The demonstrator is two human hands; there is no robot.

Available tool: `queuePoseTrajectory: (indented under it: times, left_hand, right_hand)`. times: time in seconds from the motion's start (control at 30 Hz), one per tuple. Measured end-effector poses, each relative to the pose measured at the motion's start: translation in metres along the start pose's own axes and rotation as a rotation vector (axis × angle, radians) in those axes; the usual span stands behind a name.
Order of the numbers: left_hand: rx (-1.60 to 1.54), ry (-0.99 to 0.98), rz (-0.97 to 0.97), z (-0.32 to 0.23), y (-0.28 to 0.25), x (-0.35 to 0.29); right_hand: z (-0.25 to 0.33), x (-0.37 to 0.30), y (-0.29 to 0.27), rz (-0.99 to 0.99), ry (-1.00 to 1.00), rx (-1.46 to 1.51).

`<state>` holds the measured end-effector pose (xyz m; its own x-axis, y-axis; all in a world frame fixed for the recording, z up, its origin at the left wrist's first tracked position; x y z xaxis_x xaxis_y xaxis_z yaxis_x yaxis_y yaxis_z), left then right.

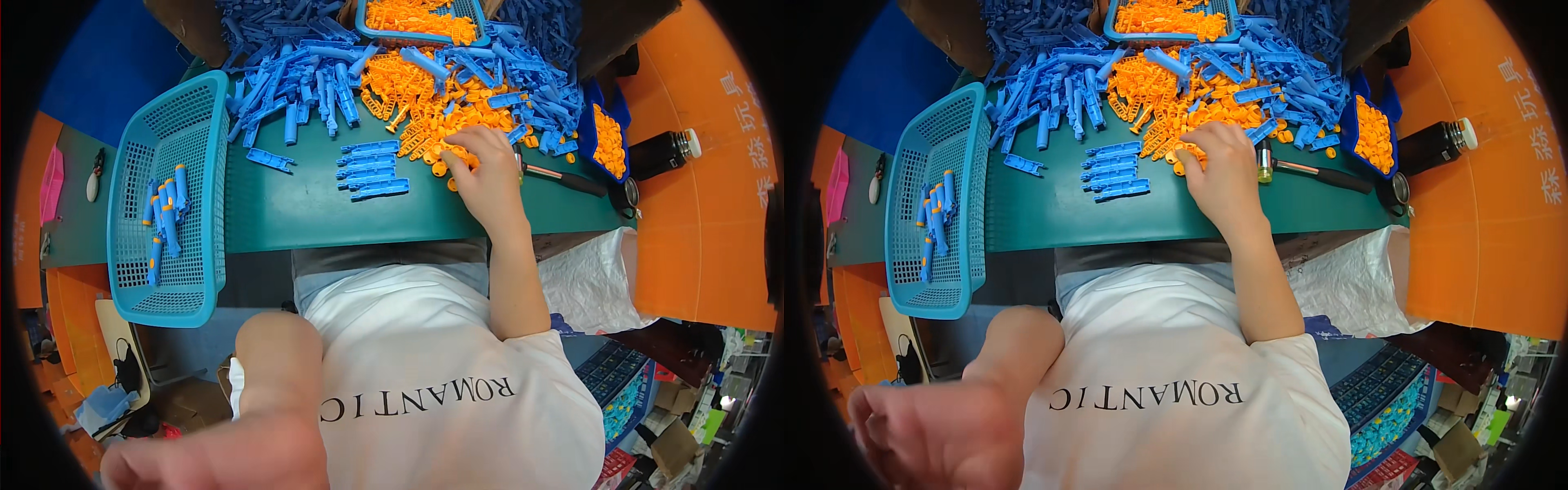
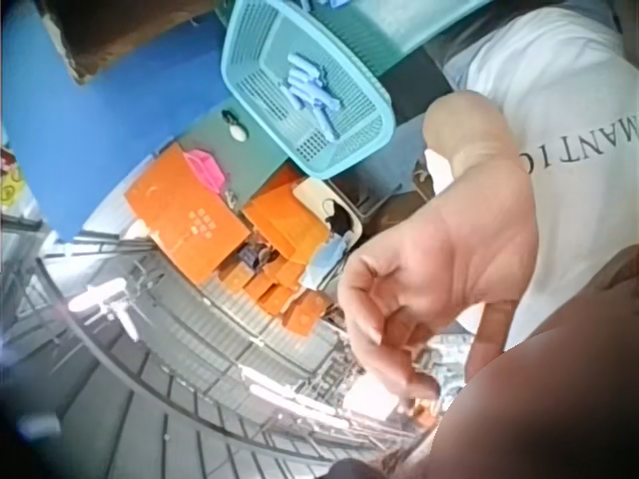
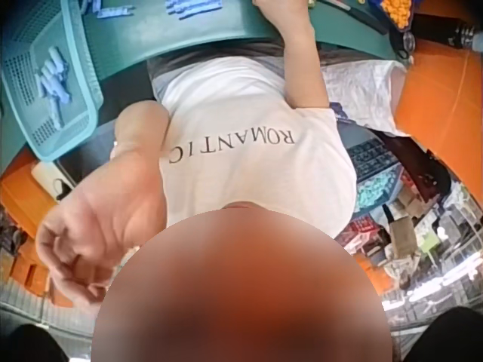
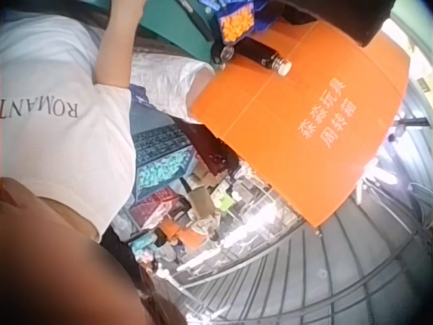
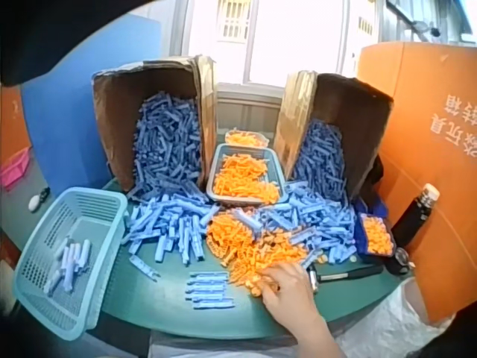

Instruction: Assemble plastic toy gun components by fitting blue and orange parts together and tapping them into place with a mallet.

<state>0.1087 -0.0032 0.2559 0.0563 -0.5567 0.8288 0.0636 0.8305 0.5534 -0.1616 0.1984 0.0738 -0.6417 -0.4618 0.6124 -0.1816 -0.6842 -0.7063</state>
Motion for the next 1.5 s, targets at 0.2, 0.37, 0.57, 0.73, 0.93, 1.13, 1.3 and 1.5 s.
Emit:
queuePoseTrajectory:
  times: [0.2,0.37,0.57,0.73,0.93,1.13,1.3,1.5]
  left_hand:
    - [0.809,-0.636,0.403,0.098,-0.059,-0.088]
    - [1.26,-0.9,0.783,0.154,-0.106,-0.183]
    - [1.331,-0.906,0.904,0.15,-0.12,-0.206]
    - [1.264,-0.95,0.819,0.155,-0.11,-0.192]
    - [1.03,-0.95,0.675,0.166,-0.089,-0.176]
    - [0.701,-1.183,0.54,0.144,-0.102,-0.178]
    - [0.38,-1.419,0.354,0.121,-0.115,-0.199]
    - [0.38,-1.52,0.246,0.123,-0.13,-0.211]
  right_hand:
    - [-0.005,0.016,0.039,0.156,-0.162,-0.027]
    - [-0.011,0.022,0.047,0.175,-0.087,-0.093]
    - [-0.011,0.023,0.048,0.168,-0.13,-0.039]
    - [-0.002,0.022,0.048,0.107,-0.25,0.017]
    - [0.064,0.018,0.01,0.01,-0.307,0.28]
    - [0.059,-0.017,-0.016,-0.053,-0.053,0.657]
    - [0.077,-0.038,0.007,0.2,-0.198,0.712]
    - [0.083,-0.043,0.012,0.055,-0.228,0.66]
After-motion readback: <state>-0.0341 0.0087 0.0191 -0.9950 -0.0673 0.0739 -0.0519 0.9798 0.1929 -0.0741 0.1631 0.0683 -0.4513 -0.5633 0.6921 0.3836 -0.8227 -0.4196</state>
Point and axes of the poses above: each hand's wrist, its own x-axis towards the middle knuckle, its own y-axis out of the palm, z = x × y, the point moved 9 cm from there along x, towards the middle knuckle, and after that the axes turned 13 degrees about -y, right-handed, at the moved point
